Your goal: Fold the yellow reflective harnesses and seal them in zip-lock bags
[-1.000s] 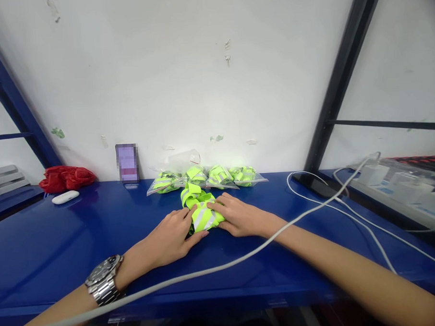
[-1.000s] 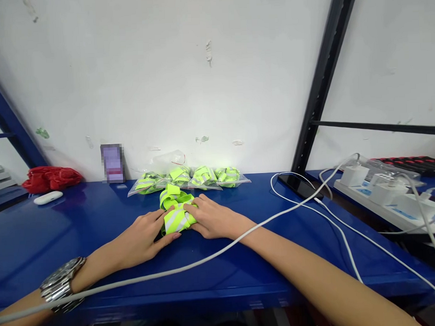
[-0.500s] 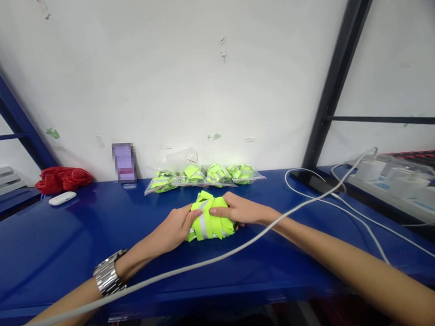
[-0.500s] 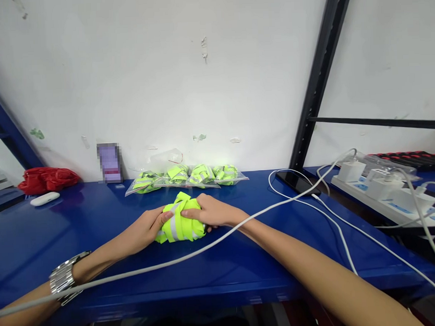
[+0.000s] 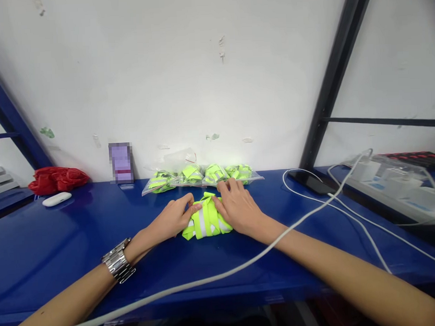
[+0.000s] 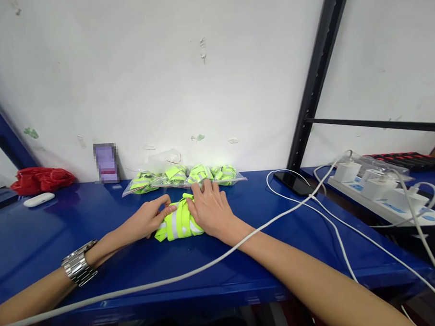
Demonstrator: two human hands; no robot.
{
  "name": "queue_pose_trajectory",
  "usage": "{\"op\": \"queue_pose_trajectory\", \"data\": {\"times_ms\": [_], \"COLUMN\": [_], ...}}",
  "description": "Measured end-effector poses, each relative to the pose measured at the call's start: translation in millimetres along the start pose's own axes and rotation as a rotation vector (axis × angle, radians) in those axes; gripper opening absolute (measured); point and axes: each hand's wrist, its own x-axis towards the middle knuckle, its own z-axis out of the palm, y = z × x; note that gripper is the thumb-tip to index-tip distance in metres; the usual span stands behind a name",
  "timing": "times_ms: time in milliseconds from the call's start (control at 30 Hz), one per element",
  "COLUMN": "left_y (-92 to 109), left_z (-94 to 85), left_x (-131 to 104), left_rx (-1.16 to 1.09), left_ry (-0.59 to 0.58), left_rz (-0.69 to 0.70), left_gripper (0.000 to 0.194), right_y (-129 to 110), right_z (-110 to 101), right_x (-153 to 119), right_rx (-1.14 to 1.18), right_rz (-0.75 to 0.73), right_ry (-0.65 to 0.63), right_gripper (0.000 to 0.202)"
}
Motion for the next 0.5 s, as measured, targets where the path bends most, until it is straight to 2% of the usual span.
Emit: {"op": "queue_pose_trajectory", "data": {"times_ms": [33,100,200,267,367,433,500], "left_y": [0,-1,-6,-8,-8,-6,-2], "left_z": [-0.2,-0.1,0.8,1.6,2.8,3.4,4.1], "left_x": [0,1,2,4,5,3,-3], "left_rx": [0.008,0.019,0.079,0.149,0.274,0.315,0.322], "left_ry": [-0.003,-0.009,0.028,0.100,0.235,0.236,0.170], "left_rz": [-0.011,-0.032,-0.042,0.002,0.220,0.368,0.423], "left_gripper": [0.037,0.037,0.036,0.033,0.028,0.031,0.034], "right_y": [3,9,18,22,24,26,28], "right_z": [1,2,0,0,3,7,11], "right_x": [-1,-3,-8,-10,-10,-8,-6], "right_rx": [0.012,0.077,0.119,0.128,0.139,0.134,0.136], "right_rz": [-0.095,-0.296,-0.480,-0.542,-0.584,-0.567,-0.534], "right_ry": [0.031,0.007,-0.035,-0.034,-0.058,-0.081,-0.105], "right_gripper": [0.029,0.033,0.054,0.062,0.054,0.053,0.054]}}
